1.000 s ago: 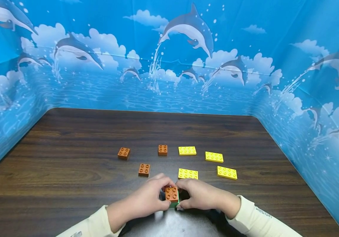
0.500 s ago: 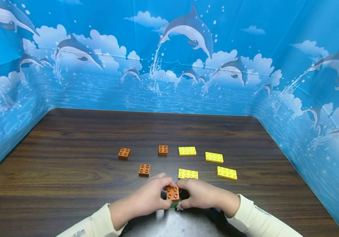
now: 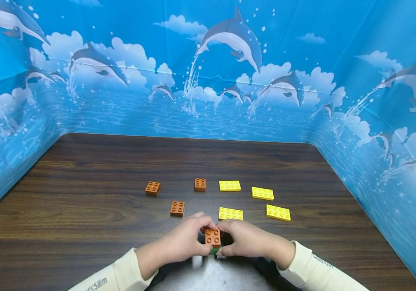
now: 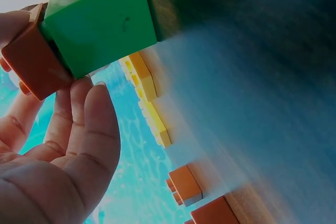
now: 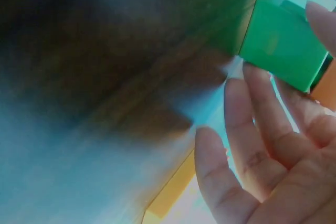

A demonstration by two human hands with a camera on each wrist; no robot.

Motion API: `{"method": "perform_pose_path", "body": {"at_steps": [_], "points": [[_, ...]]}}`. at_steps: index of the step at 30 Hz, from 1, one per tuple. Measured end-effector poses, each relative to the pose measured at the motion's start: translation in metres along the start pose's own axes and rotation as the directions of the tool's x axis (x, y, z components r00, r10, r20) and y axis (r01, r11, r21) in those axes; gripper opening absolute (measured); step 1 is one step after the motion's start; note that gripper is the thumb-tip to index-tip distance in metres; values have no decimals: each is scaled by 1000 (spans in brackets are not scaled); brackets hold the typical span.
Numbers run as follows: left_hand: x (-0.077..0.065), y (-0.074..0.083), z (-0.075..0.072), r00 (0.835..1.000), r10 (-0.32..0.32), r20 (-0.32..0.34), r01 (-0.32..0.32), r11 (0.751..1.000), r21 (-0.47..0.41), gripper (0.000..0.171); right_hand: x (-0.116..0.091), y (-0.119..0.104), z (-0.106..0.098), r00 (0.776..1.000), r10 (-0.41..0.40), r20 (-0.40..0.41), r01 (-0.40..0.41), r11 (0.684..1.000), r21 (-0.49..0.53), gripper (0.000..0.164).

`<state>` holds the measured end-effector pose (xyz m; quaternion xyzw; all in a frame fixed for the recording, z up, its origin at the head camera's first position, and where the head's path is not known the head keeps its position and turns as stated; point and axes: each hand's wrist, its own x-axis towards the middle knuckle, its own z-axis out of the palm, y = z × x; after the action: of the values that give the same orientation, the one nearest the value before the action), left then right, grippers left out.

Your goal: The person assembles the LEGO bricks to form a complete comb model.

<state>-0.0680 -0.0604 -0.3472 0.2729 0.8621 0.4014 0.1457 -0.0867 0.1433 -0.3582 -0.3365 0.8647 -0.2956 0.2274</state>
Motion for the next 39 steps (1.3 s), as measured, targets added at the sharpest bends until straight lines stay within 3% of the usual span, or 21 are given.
{"method": "perform_pose_path", "body": {"at_steps": [8, 15, 30, 39], "points": [[-2, 1, 1, 1000, -14, -3, 14, 1000, -9, 32, -15, -9, 1, 988, 23, -152, -22, 1000, 12, 43], [-3, 1, 1, 1000, -20, -9, 19, 1000, -19, 31, -22, -14, 7, 962, 47, -269, -54, 998, -20, 39], [-3, 1, 2, 999, -1, -46, 2, 1000, 20, 28, -21, -12, 12, 963, -24, -269, 26, 1000, 6, 26], [-3, 2, 2, 999, 6, -38, -5, 1000, 27, 27, -22, -13, 10, 967, -26, -254, 16, 999, -40, 27]]}}
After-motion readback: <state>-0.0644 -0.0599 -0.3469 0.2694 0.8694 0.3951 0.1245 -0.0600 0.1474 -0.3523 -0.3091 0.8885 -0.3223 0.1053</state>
